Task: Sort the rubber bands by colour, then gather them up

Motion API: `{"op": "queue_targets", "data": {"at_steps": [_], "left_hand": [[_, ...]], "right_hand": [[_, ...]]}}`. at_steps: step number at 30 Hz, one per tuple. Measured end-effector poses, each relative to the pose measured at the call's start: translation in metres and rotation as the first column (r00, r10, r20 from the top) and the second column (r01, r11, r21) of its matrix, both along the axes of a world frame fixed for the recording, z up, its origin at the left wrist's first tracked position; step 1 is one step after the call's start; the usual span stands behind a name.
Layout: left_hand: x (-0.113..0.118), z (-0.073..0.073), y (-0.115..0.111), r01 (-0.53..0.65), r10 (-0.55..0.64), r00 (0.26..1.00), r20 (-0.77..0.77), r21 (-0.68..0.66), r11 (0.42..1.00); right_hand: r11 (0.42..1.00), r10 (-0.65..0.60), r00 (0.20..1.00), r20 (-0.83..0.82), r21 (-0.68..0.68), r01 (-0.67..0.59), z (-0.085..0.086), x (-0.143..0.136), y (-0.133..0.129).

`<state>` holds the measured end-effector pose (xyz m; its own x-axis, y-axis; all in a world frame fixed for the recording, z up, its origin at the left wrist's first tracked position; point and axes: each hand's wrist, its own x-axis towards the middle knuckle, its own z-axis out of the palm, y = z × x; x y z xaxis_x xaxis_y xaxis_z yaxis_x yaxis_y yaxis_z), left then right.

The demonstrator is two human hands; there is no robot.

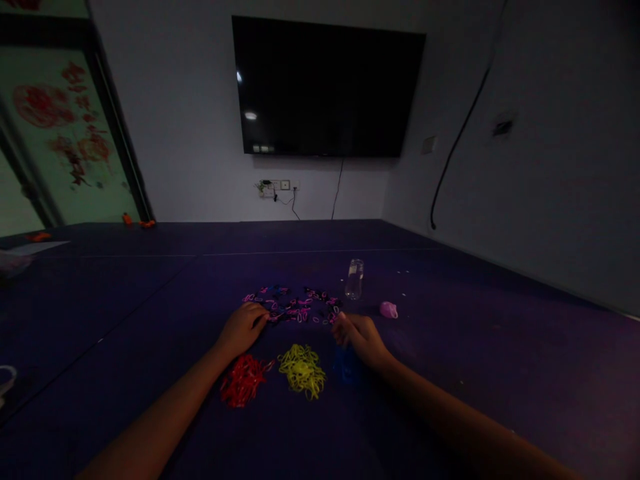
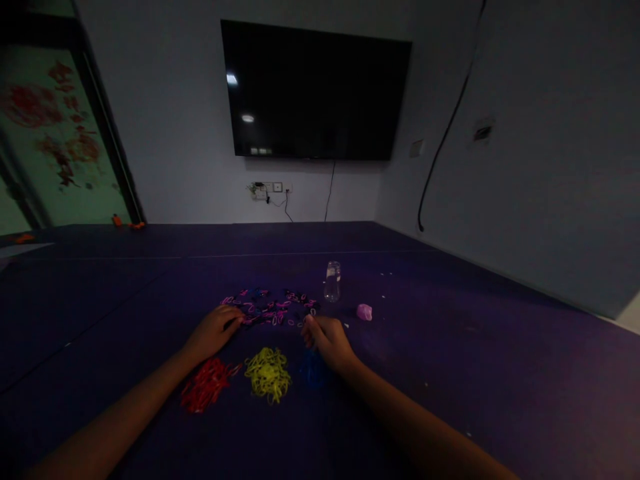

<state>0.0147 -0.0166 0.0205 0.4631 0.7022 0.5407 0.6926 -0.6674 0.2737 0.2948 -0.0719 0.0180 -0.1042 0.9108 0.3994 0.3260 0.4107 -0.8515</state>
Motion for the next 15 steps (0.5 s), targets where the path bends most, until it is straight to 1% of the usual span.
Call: {"op": "queue_targets", "data": {"at_steps": [3,6,9,12,15], "left_hand": [[0.0,0.0,0.001,0.001,-0.001,1.0,-0.017,0.005,1.0],[-0.001,0.001,0.002,0.004,-0.003,1.0,-0.031,0.007,1.0],[-0.001,0.0,0.003,0.003,-0.003,0.999,-0.033,0.01,1.0],[-0.001,-0.001,0.003,0.001,-0.001,1.0,-0.022,0.018,1.0],[-0.001,-0.001,0.002,-0.001,0.001,1.0,-0.012,0.023,1.0]], "right_hand": [[0.998,-0.018,0.991,-0.135,-0.055,0.011,0.0,-0.001,0.001],[0.997,-0.055,0.975,-0.217,-0.072,0.04,0.0,0.0,0.004],[0.99,-0.097,0.95,-0.296,-0.125,0.062,-0.001,0.005,0.01],[0.974,-0.117,0.939,-0.324,-0.223,0.044,-0.005,0.015,0.02],[0.948,-0.093,0.947,-0.308,-0.317,-0.01,-0.008,0.027,0.027]]}}
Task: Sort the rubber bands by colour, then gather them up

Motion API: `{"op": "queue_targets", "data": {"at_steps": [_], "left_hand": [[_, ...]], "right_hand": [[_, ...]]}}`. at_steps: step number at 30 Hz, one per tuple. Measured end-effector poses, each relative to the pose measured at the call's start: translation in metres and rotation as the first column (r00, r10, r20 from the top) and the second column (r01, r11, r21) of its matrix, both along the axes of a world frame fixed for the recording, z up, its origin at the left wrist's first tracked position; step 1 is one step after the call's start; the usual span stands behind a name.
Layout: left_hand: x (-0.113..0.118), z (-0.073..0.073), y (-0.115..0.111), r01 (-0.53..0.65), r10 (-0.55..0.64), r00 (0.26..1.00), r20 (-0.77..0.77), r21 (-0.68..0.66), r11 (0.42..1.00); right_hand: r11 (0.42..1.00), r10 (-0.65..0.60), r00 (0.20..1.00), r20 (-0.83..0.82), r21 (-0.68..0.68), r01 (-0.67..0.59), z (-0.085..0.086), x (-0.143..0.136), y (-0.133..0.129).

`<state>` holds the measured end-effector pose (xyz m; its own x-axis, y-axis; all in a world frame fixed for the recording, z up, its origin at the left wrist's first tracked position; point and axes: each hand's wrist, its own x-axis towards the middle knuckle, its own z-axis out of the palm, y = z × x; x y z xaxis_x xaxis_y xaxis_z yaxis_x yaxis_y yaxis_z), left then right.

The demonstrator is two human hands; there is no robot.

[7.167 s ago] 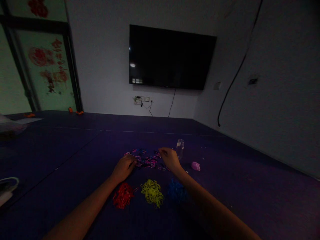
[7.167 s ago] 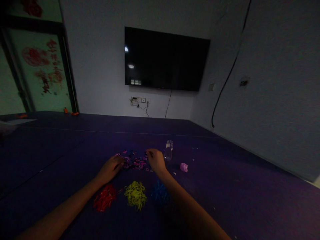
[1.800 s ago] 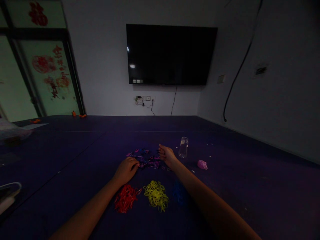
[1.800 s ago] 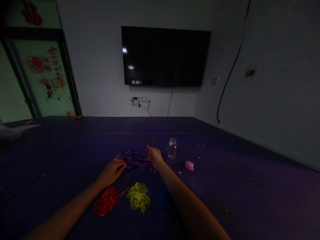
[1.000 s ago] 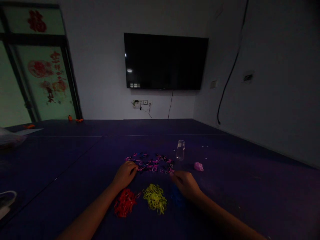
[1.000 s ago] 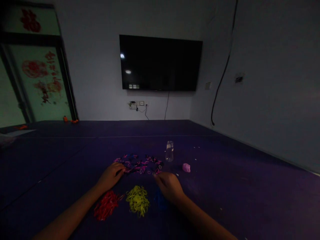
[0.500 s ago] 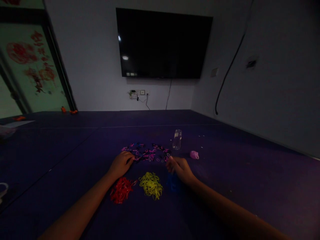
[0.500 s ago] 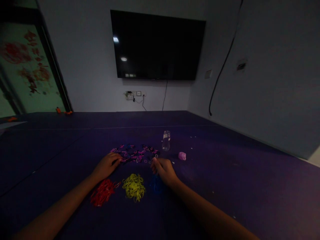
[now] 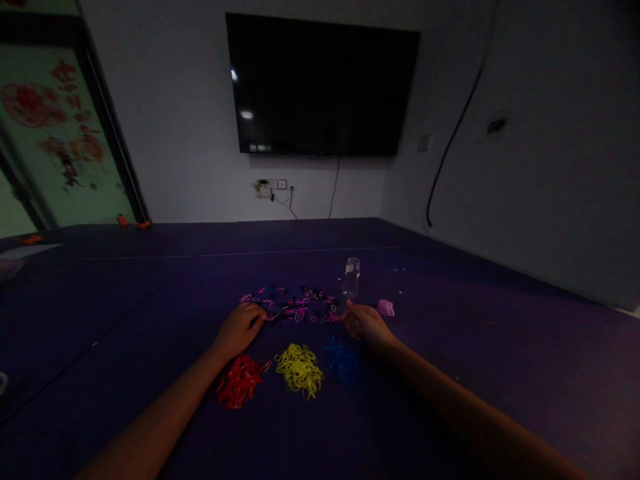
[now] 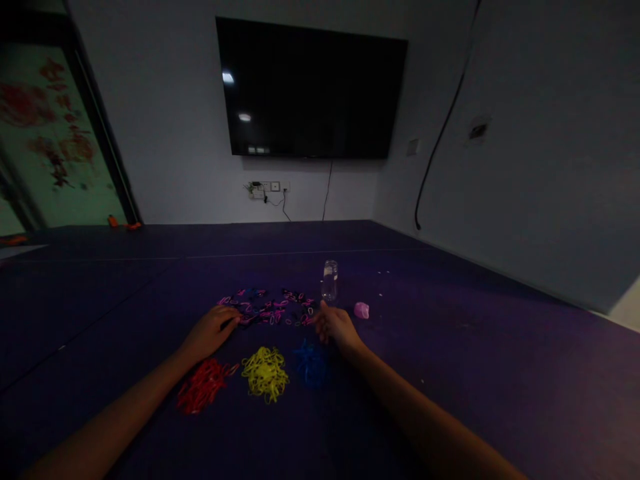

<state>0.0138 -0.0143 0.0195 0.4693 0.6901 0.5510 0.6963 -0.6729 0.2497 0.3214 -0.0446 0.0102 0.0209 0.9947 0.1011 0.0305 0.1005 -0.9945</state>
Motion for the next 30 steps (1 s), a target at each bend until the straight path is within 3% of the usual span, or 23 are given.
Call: {"op": "queue_targets", "data": {"at_steps": [5,9,11,13,17,23,30], "left_hand": [[0.0,0.0,0.001,0.003,-0.003,1.0,-0.005,-0.005,1.0],[0.0,0.0,0.001,0.01,-0.01,1.0,0.003,-0.015,1.0],[0.0,0.0,0.001,0.009,-0.009,1.0,0.012,-0.024,1.0],[0.0,0.001,0.0,0.007,-0.007,1.0,0.016,-0.029,1.0],[0.0,0.002,-0.002,0.018,-0.018,1.0,0.002,-0.036,0.999],[0.0,0.001,-0.001,0.001,-0.001,1.0,-0.003,-0.02,1.0],[0.0,0.001,-0.001,-0.002,0.002,1.0,-0.008,-0.012,1.0]], "right_hand": [[0.998,0.058,0.997,-0.045,-0.02,-0.059,0.001,0.01,-0.002],[0.999,0.047,0.997,-0.053,-0.011,-0.047,0.002,0.019,-0.018],[0.999,0.046,0.999,0.03,0.0,-0.046,0.004,0.029,-0.03],[0.993,0.093,0.969,0.227,0.045,-0.106,0.005,0.041,-0.043],[0.955,0.16,0.809,0.565,0.117,-0.271,0.009,0.058,-0.06],[0.924,0.132,0.706,0.696,0.173,-0.342,0.01,0.051,-0.06],[0.913,0.052,0.659,0.75,0.232,-0.336,0.01,0.048,-0.058]]}}
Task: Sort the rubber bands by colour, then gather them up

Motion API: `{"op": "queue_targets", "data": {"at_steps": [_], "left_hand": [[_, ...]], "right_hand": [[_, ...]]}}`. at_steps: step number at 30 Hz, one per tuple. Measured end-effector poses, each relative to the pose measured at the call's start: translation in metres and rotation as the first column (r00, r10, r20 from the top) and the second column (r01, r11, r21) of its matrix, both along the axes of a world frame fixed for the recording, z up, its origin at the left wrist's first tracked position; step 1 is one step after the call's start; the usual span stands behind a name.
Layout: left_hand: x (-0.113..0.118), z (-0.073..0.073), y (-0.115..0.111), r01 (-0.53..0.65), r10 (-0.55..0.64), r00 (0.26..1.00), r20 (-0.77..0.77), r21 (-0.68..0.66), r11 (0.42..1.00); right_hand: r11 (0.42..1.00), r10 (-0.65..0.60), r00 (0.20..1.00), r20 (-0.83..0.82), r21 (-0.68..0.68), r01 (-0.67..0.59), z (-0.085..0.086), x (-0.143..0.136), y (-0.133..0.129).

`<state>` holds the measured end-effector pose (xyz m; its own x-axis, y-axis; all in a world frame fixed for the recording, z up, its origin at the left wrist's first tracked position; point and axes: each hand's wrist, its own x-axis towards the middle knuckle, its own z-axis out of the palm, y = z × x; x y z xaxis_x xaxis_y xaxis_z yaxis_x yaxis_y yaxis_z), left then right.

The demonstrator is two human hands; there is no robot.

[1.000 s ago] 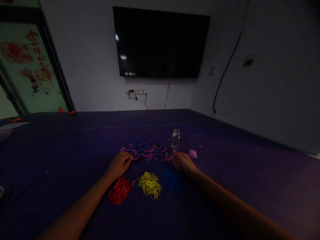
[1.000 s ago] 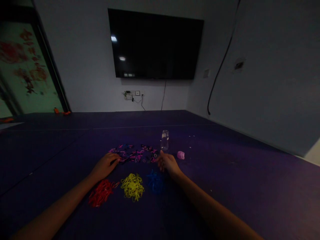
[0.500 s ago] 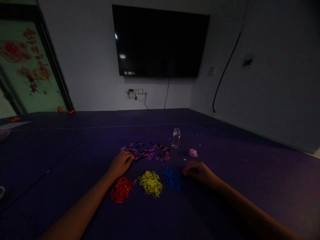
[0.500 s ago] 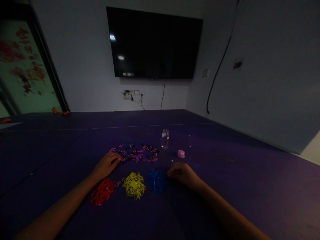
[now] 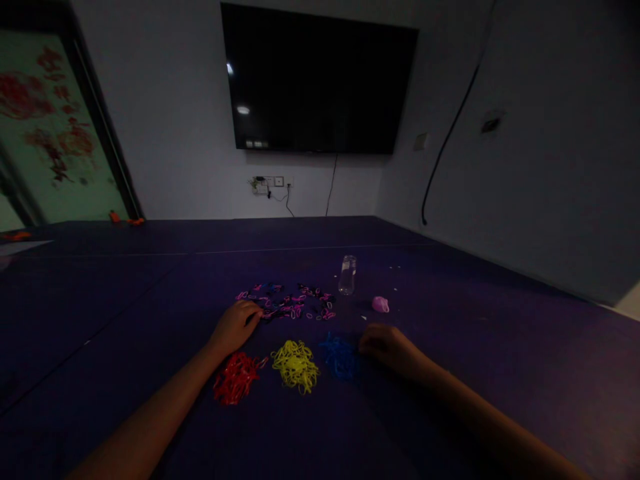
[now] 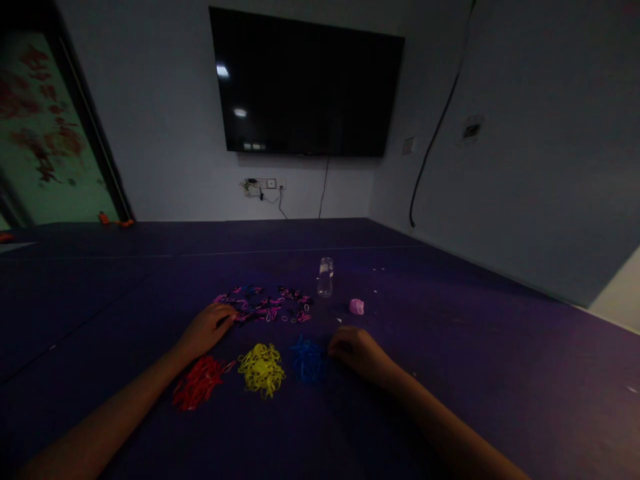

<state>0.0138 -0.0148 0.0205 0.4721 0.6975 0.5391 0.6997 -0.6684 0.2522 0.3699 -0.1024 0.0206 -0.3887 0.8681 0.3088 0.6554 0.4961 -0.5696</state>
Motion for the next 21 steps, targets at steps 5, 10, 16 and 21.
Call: {"op": "queue_targets", "data": {"at_steps": [5,10,16,21], "left_hand": [[-0.001,-0.003,0.001,-0.003,0.003,1.0,0.024,0.014,1.0],[-0.001,-0.004,0.002,0.006,-0.007,0.999,0.031,0.007,1.0],[0.0,-0.002,0.0,0.015,-0.014,0.999,0.046,-0.006,1.0],[0.002,0.0,-0.003,0.002,-0.001,0.999,0.04,-0.027,1.0]], "right_hand": [[1.0,-0.025,0.999,-0.047,-0.019,0.024,-0.001,-0.001,-0.001],[0.994,-0.075,0.992,-0.101,-0.084,0.066,0.0,-0.002,0.0],[0.991,-0.117,0.978,-0.175,-0.086,0.103,-0.007,0.001,0.001],[0.968,-0.246,0.934,-0.26,-0.012,0.252,-0.008,-0.018,0.022]]}}
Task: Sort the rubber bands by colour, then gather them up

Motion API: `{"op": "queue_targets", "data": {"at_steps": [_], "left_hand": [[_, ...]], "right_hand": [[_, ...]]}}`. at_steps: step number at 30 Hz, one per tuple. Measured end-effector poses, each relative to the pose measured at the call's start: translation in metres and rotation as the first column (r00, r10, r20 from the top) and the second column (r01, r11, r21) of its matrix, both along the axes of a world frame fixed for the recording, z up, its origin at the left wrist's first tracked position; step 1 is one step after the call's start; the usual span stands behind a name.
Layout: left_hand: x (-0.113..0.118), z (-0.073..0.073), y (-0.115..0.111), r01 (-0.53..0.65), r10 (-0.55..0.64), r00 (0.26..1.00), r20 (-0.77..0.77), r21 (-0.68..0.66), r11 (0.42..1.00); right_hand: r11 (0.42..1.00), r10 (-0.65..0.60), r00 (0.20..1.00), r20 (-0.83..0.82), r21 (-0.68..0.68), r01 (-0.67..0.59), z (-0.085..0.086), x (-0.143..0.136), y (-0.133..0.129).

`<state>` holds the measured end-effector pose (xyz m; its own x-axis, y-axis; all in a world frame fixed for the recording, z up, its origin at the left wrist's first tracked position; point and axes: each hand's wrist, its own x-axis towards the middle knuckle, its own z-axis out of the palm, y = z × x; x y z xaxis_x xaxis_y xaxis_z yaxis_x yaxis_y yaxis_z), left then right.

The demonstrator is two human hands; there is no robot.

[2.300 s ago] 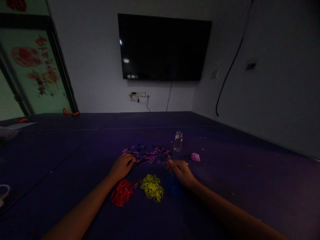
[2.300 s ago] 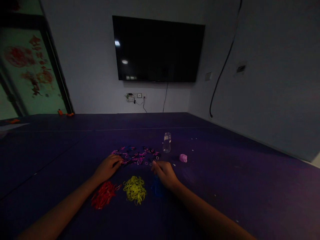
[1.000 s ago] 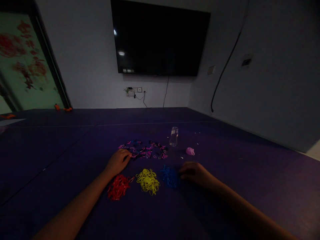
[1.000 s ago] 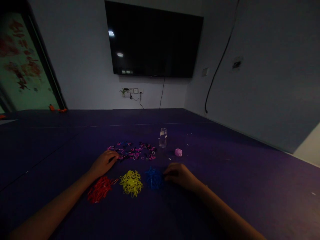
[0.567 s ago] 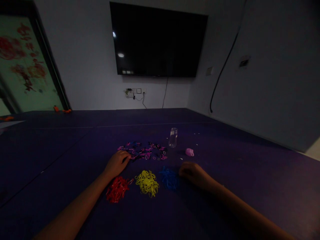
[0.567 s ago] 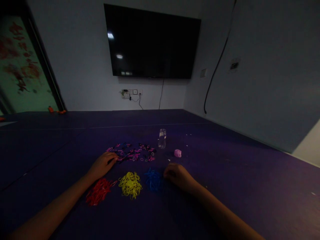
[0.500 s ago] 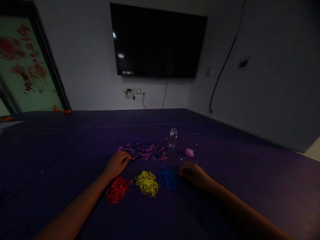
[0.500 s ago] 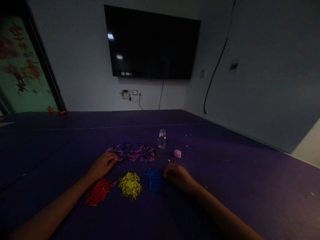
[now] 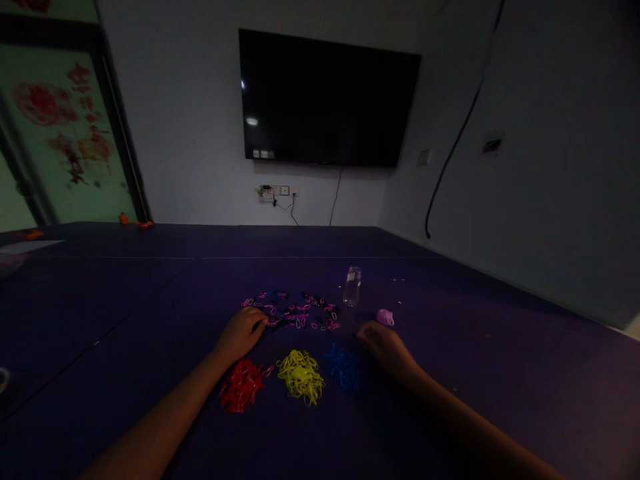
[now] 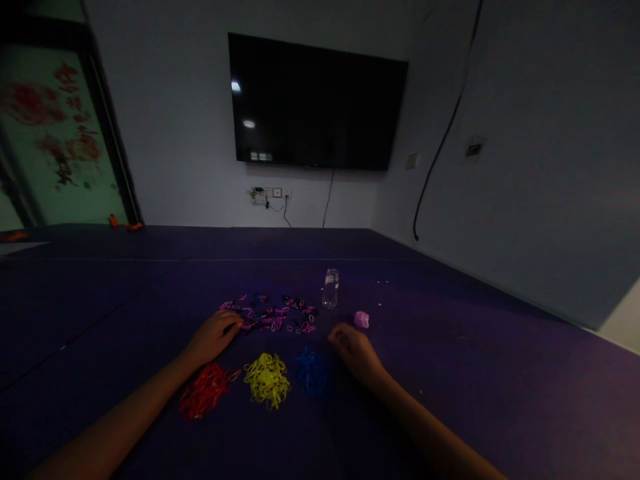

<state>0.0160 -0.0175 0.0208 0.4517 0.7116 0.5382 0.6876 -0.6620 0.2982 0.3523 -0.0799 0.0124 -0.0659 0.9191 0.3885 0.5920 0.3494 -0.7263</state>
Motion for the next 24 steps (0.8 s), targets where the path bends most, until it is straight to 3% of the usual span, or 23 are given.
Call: {"op": "queue_targets", "data": {"at_steps": [7,13,19,24], "left_hand": [[0.001,0.0,0.0,0.002,-0.002,1.0,-0.007,0.01,1.0],[-0.001,-0.002,0.001,0.0,0.0,1.0,-0.014,0.023,1.0],[-0.002,-0.002,0.002,0.037,-0.033,0.998,-0.05,0.08,0.996],[-0.002,-0.001,0.003,0.05,-0.037,0.992,-0.121,0.109,0.993]], "right_hand": [[0.991,-0.014,0.989,-0.15,0.127,0.033,0.007,-0.049,0.05],[0.994,-0.029,0.996,-0.085,0.106,0.038,-0.006,-0.036,0.051],[0.997,-0.059,0.977,-0.205,0.043,0.069,-0.011,-0.032,0.055],[0.998,-0.051,0.977,-0.208,0.02,0.056,-0.011,-0.035,0.057]]}}
